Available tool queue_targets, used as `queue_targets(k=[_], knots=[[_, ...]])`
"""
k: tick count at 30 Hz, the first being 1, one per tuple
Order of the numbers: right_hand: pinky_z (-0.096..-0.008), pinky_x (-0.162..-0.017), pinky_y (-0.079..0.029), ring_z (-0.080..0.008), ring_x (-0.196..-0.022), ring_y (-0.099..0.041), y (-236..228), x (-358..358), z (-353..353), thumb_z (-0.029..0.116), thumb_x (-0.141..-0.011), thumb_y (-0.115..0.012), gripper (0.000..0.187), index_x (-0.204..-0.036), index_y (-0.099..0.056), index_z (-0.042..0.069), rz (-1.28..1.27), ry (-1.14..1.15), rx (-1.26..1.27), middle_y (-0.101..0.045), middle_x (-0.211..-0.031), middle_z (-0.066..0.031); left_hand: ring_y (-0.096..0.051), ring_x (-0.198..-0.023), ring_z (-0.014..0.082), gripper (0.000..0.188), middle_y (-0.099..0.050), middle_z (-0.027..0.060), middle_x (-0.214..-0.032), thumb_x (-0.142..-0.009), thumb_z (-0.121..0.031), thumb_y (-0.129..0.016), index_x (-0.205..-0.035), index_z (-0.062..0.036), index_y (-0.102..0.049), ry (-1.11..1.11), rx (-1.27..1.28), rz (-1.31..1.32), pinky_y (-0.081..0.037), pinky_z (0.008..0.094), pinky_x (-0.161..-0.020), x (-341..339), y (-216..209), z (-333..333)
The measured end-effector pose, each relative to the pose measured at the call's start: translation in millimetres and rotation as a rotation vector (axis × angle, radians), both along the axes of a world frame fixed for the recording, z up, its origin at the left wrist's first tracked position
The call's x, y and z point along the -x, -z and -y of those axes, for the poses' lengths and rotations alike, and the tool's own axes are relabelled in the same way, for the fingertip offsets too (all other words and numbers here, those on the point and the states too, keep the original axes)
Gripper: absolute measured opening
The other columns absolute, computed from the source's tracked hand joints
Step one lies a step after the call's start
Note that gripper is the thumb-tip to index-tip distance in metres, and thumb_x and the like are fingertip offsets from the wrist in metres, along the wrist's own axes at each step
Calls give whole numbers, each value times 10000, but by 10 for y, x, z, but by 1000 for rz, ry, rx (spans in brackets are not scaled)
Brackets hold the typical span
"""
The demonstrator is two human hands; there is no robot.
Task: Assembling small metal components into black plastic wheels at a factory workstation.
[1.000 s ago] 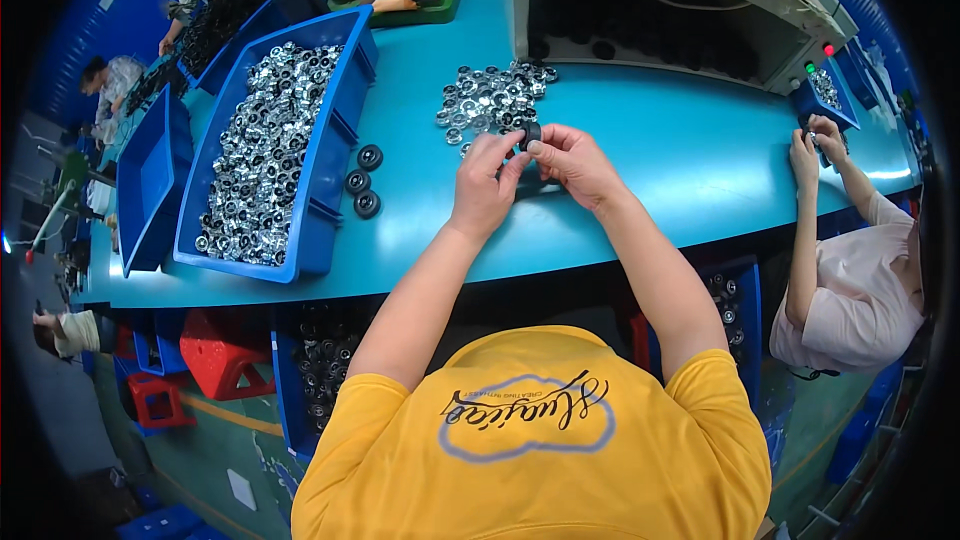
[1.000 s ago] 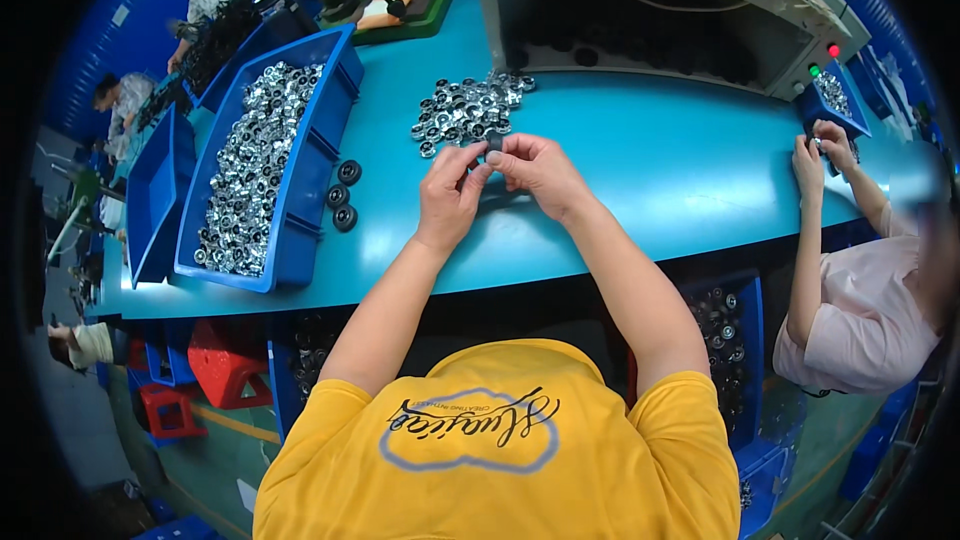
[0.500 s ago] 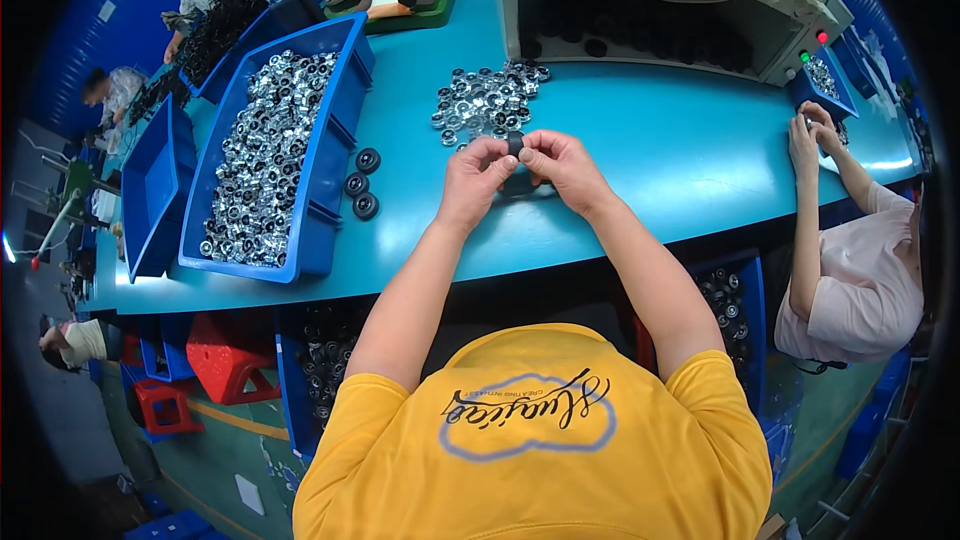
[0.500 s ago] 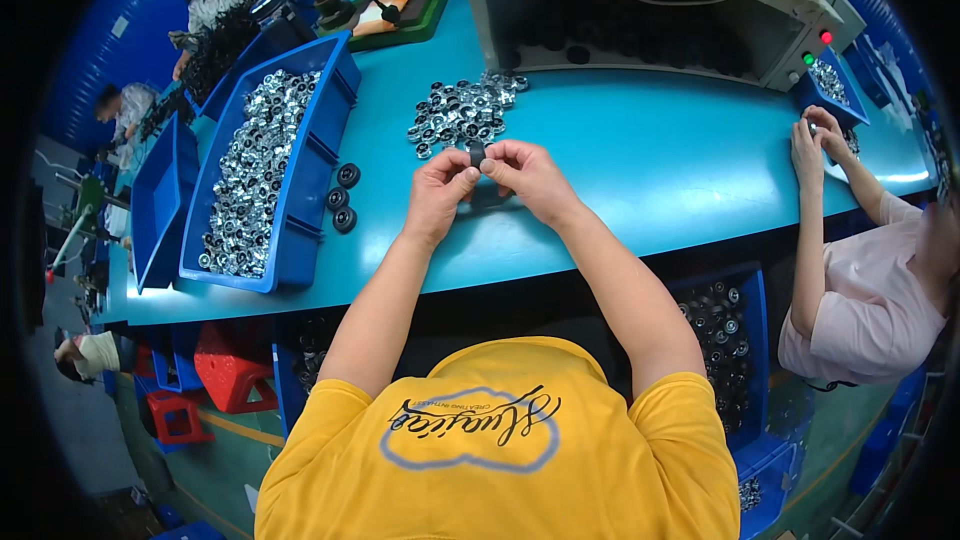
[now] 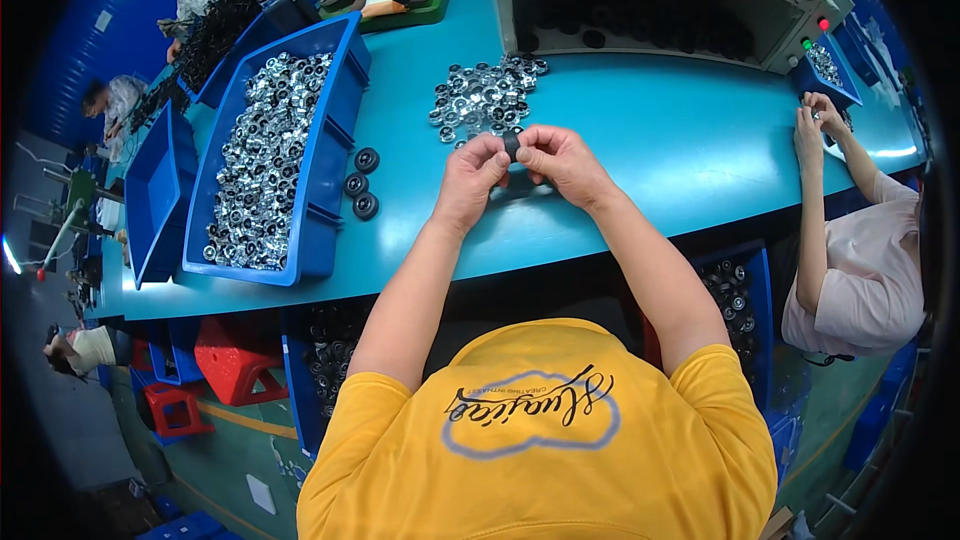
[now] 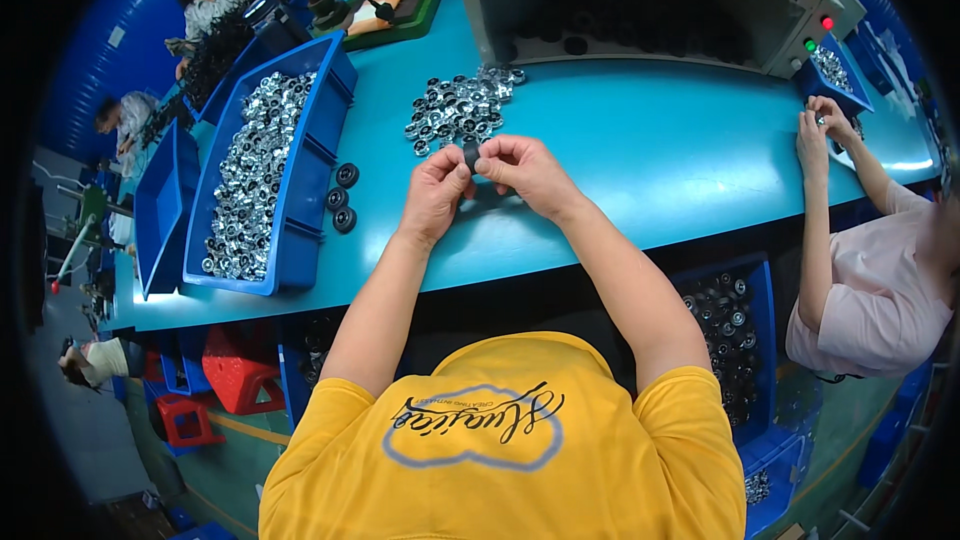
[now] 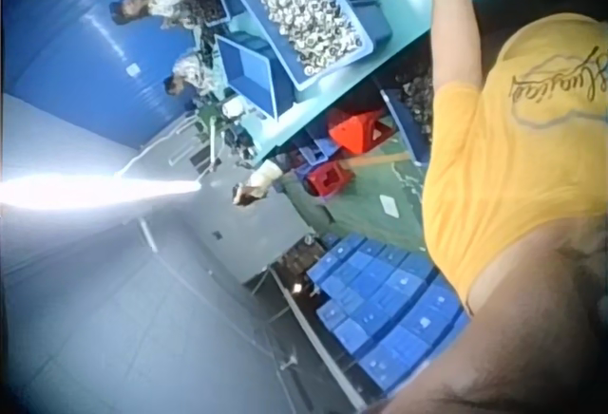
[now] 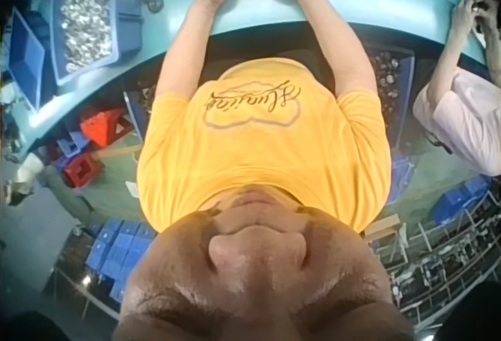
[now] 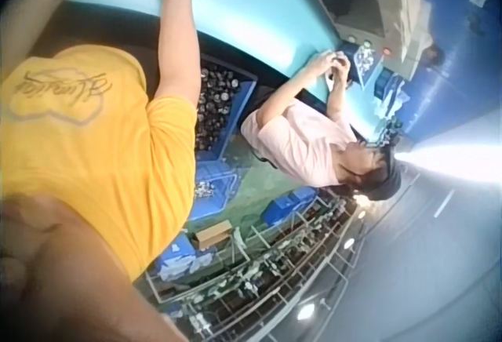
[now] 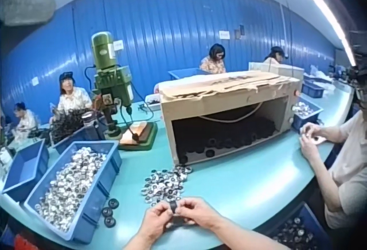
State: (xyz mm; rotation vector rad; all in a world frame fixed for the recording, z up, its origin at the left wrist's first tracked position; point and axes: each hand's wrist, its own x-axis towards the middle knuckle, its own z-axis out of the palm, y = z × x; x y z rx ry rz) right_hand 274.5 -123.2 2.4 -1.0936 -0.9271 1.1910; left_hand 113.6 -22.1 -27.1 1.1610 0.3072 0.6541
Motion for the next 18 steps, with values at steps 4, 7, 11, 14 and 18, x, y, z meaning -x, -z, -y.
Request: queue_targets(k=[4, 7, 11, 14, 18], knots=[[-226, -619, -418, -50, -705, -505, 109, -16, -9, 181, -918, -759, 152, -884, -659, 72, 130, 82, -88, -557, -829, 59, -561, -770, 93, 167, -636, -10, -910, -974, -222, -695, -1014, -65, -654, 61, 82, 2, -471, 246, -673, -18, 42, -11], [-234, -635, -421, -57, -719, -503, 65, 35, -2, 156, -909, -762, 155, -872, -656, 50, 504, 222, -209, -536, -861, 48, -563, -795, 96, 197, -645, -2, -945, -979, -242, -689, -1055, -67, -640, 91, 165, 21, -475, 253, -697, -10, 2, -4], [-240, -635, -429, -63, -724, -511, 21, 78, 16, 159, -913, -756, 157, -859, -658, 48, 436, 225, -216, -538, -861, 41, -562, -801, 97, 202, -646, 5, -955, -977, -245, -689, -1058, -67, -638, 120, 158, 37, -475, 257, -710, 2, 20, -27], [-236, -630, -435, -58, -713, -511, 44, 25, 15, 215, -946, -731, 176, -875, -664, 69, 40, 85, -91, -534, -819, 46, -555, -791, 90, 169, -636, 6, -944, -981, -220, -682, -1042, -69, -640, 99, 62, 7, -472, 251, -693, -2, 9, -26], [-228, -624, -447, -49, -697, -500, 131, -51, 16, 301, -991, -678, 222, -942, -657, 86, -241, -29, 60, -530, -768, 53, -546, -785, 74, 127, -623, 1, -951, -977, -170, -682, -1023, -60, -639, 14, -186, -86, -466, 235, -653, -12, 54, -35]])
